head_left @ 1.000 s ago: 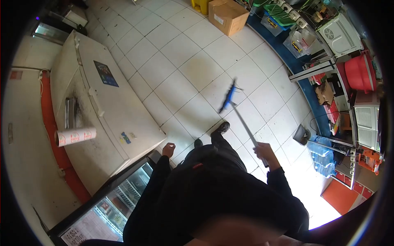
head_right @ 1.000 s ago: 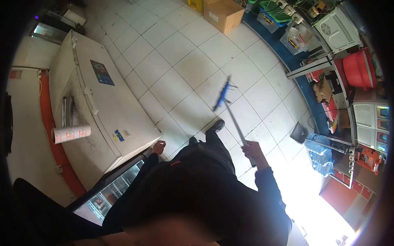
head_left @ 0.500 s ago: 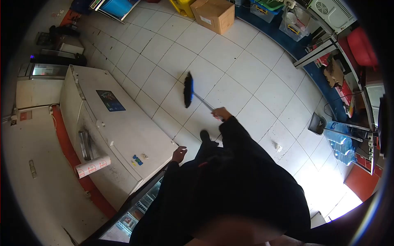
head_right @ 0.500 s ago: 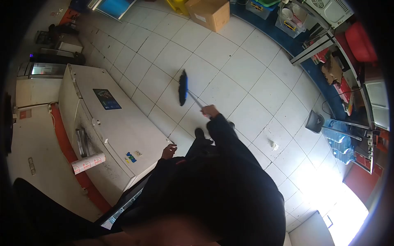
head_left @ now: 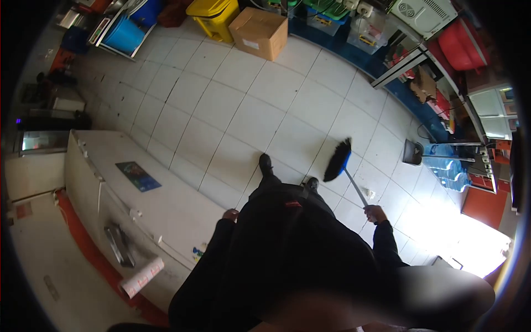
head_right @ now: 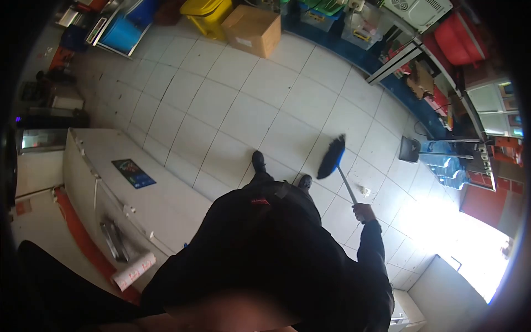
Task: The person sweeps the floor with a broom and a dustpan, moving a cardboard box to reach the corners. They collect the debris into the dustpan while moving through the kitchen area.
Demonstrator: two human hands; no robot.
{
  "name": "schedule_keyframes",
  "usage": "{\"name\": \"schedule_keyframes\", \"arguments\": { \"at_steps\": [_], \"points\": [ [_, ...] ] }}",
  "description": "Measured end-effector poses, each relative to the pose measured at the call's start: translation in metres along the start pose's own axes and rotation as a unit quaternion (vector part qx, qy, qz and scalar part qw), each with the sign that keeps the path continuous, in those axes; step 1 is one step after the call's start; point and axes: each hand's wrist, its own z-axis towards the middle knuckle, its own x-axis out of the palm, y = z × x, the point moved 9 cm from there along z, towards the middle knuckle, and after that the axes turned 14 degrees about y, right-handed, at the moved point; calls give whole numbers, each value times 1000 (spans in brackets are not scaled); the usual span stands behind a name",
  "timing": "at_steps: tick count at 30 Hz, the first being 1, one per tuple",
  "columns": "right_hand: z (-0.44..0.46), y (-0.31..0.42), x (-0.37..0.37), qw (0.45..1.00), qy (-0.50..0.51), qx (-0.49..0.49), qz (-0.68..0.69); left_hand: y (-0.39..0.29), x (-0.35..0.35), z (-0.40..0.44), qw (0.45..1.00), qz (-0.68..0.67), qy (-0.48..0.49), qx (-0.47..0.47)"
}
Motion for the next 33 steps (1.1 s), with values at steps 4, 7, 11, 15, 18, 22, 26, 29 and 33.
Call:
{"name": "schedule_keyframes", "arguments": {
  "at_steps": [4, 7, 11, 15, 18, 22, 26, 29, 33],
  "points": [
    [-10, 50, 61, 972, -153, -38, -176, -9, -126, 60, 999, -17, -46, 17],
    [-23, 75, 111, 979, -102, -134, -114, -5, -210, 119, 987, 73, -120, 82],
    [-38, 124, 193, 963, -67, -105, -240, -83, -284, 126, 990, 39, -135, 5],
    [5, 183, 270, 958, 21, -143, -248, -145, -274, 174, 989, 110, -95, 33],
    [102, 216, 299, 881, 33, -143, -449, -199, -225, 209, 985, 57, -44, 159],
    [228, 267, 352, 830, 289, -307, -366, -301, -166, 190, 976, 65, 48, 205],
    [299, 318, 336, 801, 144, -101, -572, -333, -139, 174, 982, 41, 86, 161],
    [313, 337, 296, 604, 86, -192, -769, -332, -141, 165, 988, 81, 116, 55],
    [222, 321, 146, 830, 133, -262, -475, -288, -146, 177, 988, 117, 98, -21]
  ]
}}
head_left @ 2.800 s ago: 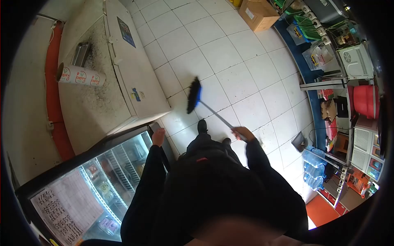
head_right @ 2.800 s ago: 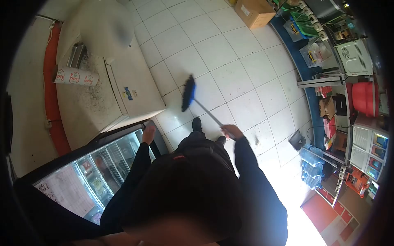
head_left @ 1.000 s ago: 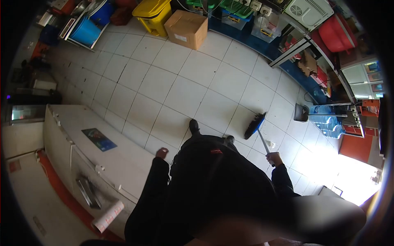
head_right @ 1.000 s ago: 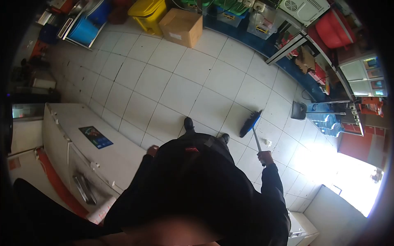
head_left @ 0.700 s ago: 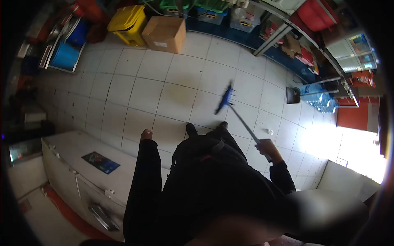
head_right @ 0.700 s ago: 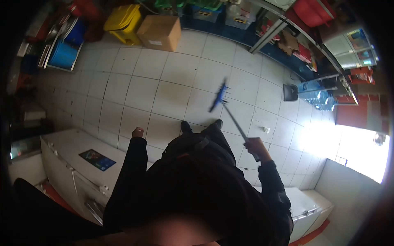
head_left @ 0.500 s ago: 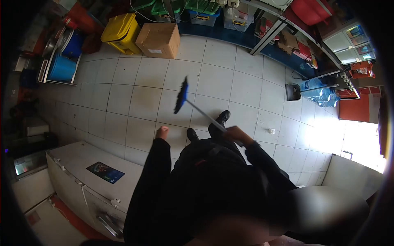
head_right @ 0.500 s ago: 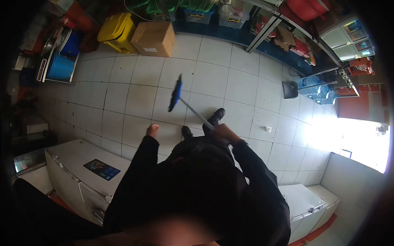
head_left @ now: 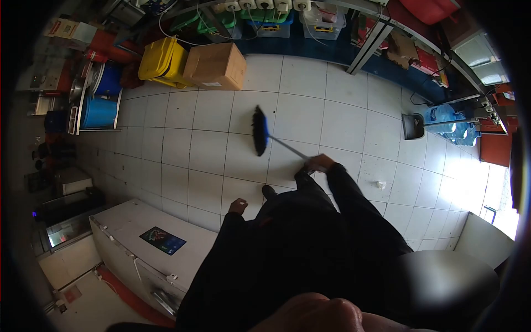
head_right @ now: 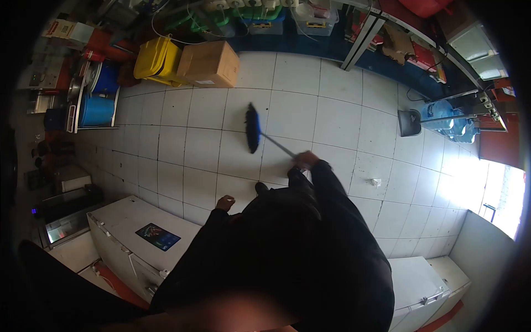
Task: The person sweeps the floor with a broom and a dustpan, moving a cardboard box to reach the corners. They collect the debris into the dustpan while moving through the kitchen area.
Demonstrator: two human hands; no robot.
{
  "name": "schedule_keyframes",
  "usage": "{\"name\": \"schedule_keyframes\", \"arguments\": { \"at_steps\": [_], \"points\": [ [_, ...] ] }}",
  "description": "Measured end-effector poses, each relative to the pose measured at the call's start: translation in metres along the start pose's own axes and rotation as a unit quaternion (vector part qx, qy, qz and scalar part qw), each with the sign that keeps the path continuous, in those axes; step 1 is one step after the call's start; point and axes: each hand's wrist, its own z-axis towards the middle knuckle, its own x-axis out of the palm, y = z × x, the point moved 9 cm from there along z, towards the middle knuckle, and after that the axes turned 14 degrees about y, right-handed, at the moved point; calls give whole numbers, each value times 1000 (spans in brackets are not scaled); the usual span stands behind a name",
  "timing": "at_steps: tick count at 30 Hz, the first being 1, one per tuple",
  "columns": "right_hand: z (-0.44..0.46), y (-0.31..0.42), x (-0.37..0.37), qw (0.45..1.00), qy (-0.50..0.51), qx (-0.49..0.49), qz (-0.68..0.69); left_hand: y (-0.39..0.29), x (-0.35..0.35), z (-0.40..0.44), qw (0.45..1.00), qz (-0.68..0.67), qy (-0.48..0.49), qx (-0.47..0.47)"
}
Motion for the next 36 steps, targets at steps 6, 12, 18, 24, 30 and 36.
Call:
{"name": "schedule_keyframes", "arguments": {
  "at_steps": [6, 12, 18, 24, 30, 36],
  "points": [
    [-242, -98, -10, 814, -156, 175, 532, -32, -24, 27, 999, 22, 15, 26],
    [-363, -116, 19, 727, -248, 148, 623, -125, -54, 66, 998, 20, 33, 40],
    [-391, -83, 0, 743, -349, 373, 432, -169, -89, 103, 996, 43, 41, 67],
    [-331, 9, -64, 888, -356, 172, 237, -159, -111, 134, 987, 129, 91, 14],
    [-187, 59, -174, 872, -294, 194, 338, -149, -159, 237, 983, 163, 76, 32],
    [55, 13, -284, 963, -100, 189, -164, -316, -255, 302, 963, 210, 36, 165]
  ]
}}
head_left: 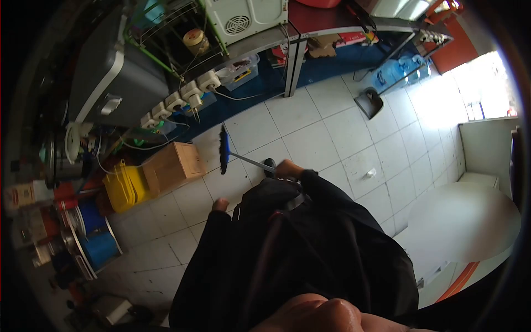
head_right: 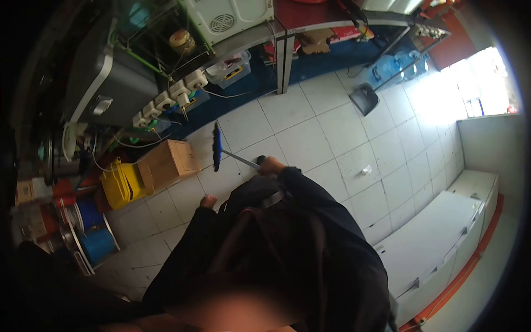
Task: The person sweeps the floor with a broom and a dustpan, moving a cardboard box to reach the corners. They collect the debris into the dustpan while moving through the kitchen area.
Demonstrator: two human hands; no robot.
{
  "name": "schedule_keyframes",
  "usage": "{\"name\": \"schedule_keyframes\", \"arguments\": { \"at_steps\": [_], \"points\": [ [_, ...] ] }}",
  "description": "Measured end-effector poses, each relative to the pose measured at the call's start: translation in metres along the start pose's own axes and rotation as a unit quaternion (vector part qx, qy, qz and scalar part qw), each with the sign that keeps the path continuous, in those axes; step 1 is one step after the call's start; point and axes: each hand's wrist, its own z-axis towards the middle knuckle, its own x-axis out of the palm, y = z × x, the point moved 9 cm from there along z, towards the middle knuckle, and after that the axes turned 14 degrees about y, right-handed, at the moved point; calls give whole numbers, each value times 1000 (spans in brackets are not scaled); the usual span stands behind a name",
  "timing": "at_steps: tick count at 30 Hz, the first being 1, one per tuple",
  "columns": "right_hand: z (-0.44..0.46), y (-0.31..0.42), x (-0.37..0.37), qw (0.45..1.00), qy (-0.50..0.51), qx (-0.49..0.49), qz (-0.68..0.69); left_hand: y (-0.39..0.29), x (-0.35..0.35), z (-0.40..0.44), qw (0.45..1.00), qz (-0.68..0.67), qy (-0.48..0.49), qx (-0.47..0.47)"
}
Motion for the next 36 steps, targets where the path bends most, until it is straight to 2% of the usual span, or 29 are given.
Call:
{"name": "schedule_keyframes", "arguments": {
  "at_steps": [1, 2, 3, 4, 5, 7, 9, 10, 11, 12, 13, 14, 15, 17, 19, 21, 22, 24, 26, 28, 30, 32, 36],
  "points": [
    [12, -1, -7, 988, 71, 55, 126, -19, -30, 16, 996, 73, -41, -17],
    [17, 8, -21, 986, 67, 57, 141, -58, -57, 17, 999, 52, -1, -17],
    [18, 9, -28, 974, 76, 93, 193, -62, -72, 47, 997, 81, 9, -4],
    [17, 5, -29, 957, 87, 128, 245, -95, -90, 64, 993, 54, 20, 100],
    [26, -5, -23, 953, 84, 129, 261, -119, -108, 77, 993, 50, 14, 108],
    [37, -49, 1, 962, 90, 190, 172, -192, -143, 77, 992, 57, -17, 112],
    [0, -93, 34, 895, 43, 196, 397, -240, -155, 81, 988, 45, -22, 147],
    [-23, -95, 20, 972, -17, 119, 203, -264, -157, 78, 987, 24, -19, 160],
    [-56, -87, 15, 996, -76, 38, -2, -281, -156, 78, 985, 3, -15, 172],
    [-91, -117, 32, 978, -157, 3, 137, -288, -146, 83, 982, 10, -5, 190],
    [-122, -144, 48, 933, -237, -32, 269, -289, -134, 89, 981, 15, 0, 196],
    [-153, -167, 68, 848, -187, 53, 494, -284, -114, 96, 980, 38, 31, 191],
    [-200, -164, 82, 706, -125, 130, 685, -278, -94, 102, 979, 61, 60, 185],
    [-264, -174, 93, 685, -115, 203, 690, -251, -56, 113, 970, 124, 111, 177],
    [-313, -193, 117, 645, -126, 224, 719, -219, -27, 113, 972, 160, 156, 73],
    [-353, -216, 139, 640, -164, 206, 721, -205, -6, 110, 963, 205, 137, 111],
    [-367, -224, 143, 636, -170, 204, 725, -204, 2, 104, 962, 201, 162, 87],
    [-408, -244, 160, 646, -151, 325, 674, -209, 16, 103, 959, 203, 189, 65],
    [-423, -263, 177, 633, -176, 321, 682, -217, 30, 107, 964, 145, 221, 28],
    [-437, -274, 173, 622, -206, 315, 687, -246, 36, 114, 963, 132, 229, 51],
    [-456, -263, 131, 629, -243, 322, 665, -294, 38, 115, 962, 117, 237, 75],
    [-468, -254, 104, 629, -252, 317, 663, -339, 32, 121, 970, 125, 202, 49],
    [-466, -251, 59, 644, -277, 300, 646, -379, 47, 180, 970, 107, 197, 91]
  ]
}}
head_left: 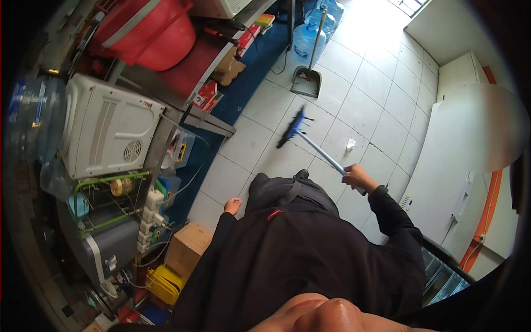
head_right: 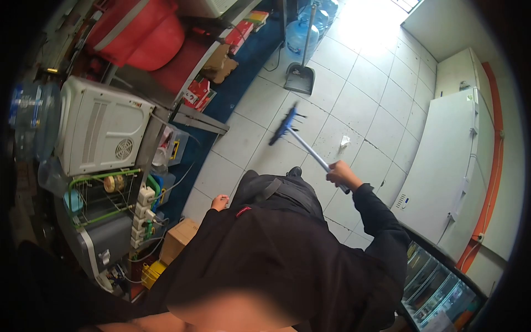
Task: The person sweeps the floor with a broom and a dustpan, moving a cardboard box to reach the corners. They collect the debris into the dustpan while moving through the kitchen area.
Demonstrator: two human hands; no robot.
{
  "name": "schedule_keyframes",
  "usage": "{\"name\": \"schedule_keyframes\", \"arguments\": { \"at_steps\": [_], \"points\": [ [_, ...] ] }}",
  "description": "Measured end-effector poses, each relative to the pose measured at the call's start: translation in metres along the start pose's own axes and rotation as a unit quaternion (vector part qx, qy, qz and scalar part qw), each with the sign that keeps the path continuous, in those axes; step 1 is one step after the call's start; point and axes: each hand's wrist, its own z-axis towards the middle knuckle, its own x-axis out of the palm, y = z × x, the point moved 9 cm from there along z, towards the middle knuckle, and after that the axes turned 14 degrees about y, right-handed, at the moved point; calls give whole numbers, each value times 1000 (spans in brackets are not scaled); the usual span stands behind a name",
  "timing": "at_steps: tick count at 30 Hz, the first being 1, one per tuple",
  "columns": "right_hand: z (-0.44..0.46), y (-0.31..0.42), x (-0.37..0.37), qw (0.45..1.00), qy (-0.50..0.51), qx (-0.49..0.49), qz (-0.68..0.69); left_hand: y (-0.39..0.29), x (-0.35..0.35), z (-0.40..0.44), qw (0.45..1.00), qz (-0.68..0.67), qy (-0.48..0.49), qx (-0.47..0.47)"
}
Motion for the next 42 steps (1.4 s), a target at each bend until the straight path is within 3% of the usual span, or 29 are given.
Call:
{"name": "schedule_keyframes", "arguments": {
  "at_steps": [5, 7, 9, 11, 12, 13, 17, 20, 22, 29, 35, 37, 40, 42],
  "points": [
    [85, 59, 25, 996, 13, -68, 58, -78, -28, 44, 996, 70, 47, 37],
    [138, 84, 45, 981, 51, -75, 174, -112, -46, 59, 992, 105, 55, 49],
    [201, 98, 75, 928, 145, -53, 338, -134, -68, 78, 986, 140, 91, 18],
    [246, 122, 92, 847, 233, -29, 476, -168, -102, 98, 975, 200, 84, 55],
    [247, 136, 87, 842, 242, -30, 481, -173, -116, 114, 972, 212, 92, 49],
    [254, 138, 73, 899, 195, -5, 392, -179, -127, 129, 969, 222, 102, 41],
    [249, 119, 49, 719, 279, -27, 636, -241, -168, 174, 930, 343, 124, 44],
    [213, 78, 40, 719, 231, -20, 655, -288, -179, 207, 903, 398, 156, 37],
    [188, 52, 39, 618, 188, -13, 763, -329, -172, 234, 878, 440, 176, 69],
    [140, -27, 15, 519, 50, -70, 850, -493, -114, 278, 852, 470, 172, 151],
    [105, -75, -19, 528, -36, -89, 844, -579, -35, 281, 839, 422, 211, 271],
    [109, -76, -20, 483, 10, -59, 873, -578, -10, 297, 848, 384, 258, 258],
    [86, -49, -39, 554, -34, -53, 830, -594, 33, 292, 845, 342, 315, 262],
    [64, -36, -43, 612, -91, -62, 783, -612, 72, 281, 806, 370, 351, 299]
  ]
}}
